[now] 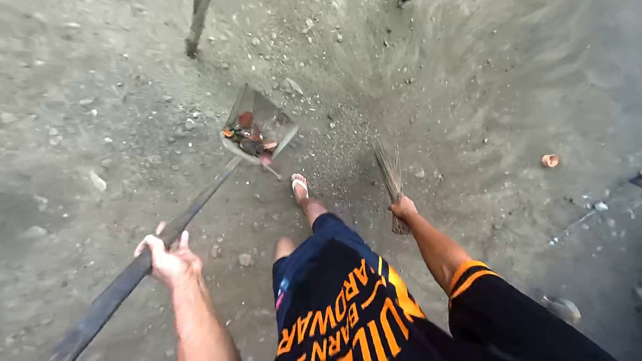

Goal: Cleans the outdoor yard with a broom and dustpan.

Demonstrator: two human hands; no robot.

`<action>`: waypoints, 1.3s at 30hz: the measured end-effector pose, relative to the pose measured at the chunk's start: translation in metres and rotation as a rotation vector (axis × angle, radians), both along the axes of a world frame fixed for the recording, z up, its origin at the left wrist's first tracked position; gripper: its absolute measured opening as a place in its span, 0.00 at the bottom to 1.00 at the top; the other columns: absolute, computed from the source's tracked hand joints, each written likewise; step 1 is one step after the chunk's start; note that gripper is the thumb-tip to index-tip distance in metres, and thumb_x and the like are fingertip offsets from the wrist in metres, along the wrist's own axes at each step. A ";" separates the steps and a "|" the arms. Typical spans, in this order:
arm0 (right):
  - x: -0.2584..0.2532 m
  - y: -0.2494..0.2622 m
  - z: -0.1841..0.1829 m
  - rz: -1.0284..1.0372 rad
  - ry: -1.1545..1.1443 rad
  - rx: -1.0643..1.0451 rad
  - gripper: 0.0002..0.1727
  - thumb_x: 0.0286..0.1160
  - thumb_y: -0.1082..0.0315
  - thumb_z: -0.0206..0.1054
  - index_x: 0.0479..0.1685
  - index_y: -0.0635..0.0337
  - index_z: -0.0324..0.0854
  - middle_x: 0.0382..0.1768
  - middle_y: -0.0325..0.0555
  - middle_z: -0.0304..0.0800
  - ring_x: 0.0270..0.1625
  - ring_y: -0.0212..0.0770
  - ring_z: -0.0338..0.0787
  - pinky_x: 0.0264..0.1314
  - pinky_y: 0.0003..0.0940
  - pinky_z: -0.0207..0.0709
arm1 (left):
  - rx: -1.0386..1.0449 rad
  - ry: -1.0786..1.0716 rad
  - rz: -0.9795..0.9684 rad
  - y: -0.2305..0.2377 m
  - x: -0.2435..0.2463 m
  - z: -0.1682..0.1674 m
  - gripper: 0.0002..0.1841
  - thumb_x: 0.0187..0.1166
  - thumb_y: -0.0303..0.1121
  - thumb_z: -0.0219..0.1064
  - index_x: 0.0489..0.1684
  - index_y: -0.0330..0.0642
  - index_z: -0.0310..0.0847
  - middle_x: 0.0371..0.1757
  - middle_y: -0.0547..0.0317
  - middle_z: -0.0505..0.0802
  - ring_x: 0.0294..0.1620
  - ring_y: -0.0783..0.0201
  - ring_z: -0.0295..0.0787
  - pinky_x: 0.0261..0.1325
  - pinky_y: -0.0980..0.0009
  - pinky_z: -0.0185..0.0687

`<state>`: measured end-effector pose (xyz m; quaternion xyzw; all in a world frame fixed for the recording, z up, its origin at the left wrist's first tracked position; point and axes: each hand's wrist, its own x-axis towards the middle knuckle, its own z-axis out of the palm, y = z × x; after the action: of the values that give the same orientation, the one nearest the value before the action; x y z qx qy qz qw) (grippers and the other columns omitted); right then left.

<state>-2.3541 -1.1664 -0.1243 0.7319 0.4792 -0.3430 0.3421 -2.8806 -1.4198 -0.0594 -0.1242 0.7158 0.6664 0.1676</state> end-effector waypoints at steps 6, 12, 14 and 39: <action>-0.069 0.128 -0.098 -0.004 -0.152 0.102 0.44 0.66 0.61 0.77 0.85 0.64 0.62 0.66 0.72 0.83 0.67 0.71 0.86 0.59 0.72 0.80 | -0.185 0.158 -0.197 0.123 -0.041 -0.042 0.14 0.92 0.31 0.52 0.69 0.34 0.65 0.60 0.47 0.89 0.53 0.56 0.91 0.51 0.60 0.91; -0.100 0.115 -0.168 0.179 -0.170 -0.003 0.43 0.64 0.70 0.76 0.85 0.60 0.63 0.64 0.71 0.85 0.61 0.73 0.89 0.51 0.72 0.82 | -0.282 0.282 -0.505 0.200 -0.025 -0.108 0.19 0.86 0.36 0.63 0.64 0.30 0.71 0.63 0.47 0.88 0.63 0.59 0.87 0.63 0.60 0.86; -0.093 0.067 -0.153 0.189 -0.129 -0.045 0.45 0.67 0.69 0.73 0.90 0.54 0.57 0.63 0.70 0.85 0.59 0.72 0.90 0.50 0.72 0.82 | -0.274 0.318 -0.608 0.209 -0.015 -0.119 0.20 0.85 0.38 0.65 0.62 0.30 0.74 0.65 0.46 0.88 0.68 0.58 0.85 0.67 0.57 0.85; -0.112 0.029 -0.078 -0.034 -0.142 -0.064 0.45 0.79 0.64 0.61 0.98 0.41 0.45 0.70 0.64 0.84 0.60 0.65 0.91 0.58 0.65 0.83 | -0.348 0.493 -1.177 0.293 0.065 -0.130 0.19 0.83 0.42 0.68 0.55 0.32 0.81 0.63 0.43 0.88 0.68 0.58 0.84 0.74 0.59 0.77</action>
<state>-2.4659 -1.1370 -0.2020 0.7511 0.4301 -0.3111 0.3925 -2.8160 -1.1268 -0.1895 0.4185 0.7789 0.3469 0.3127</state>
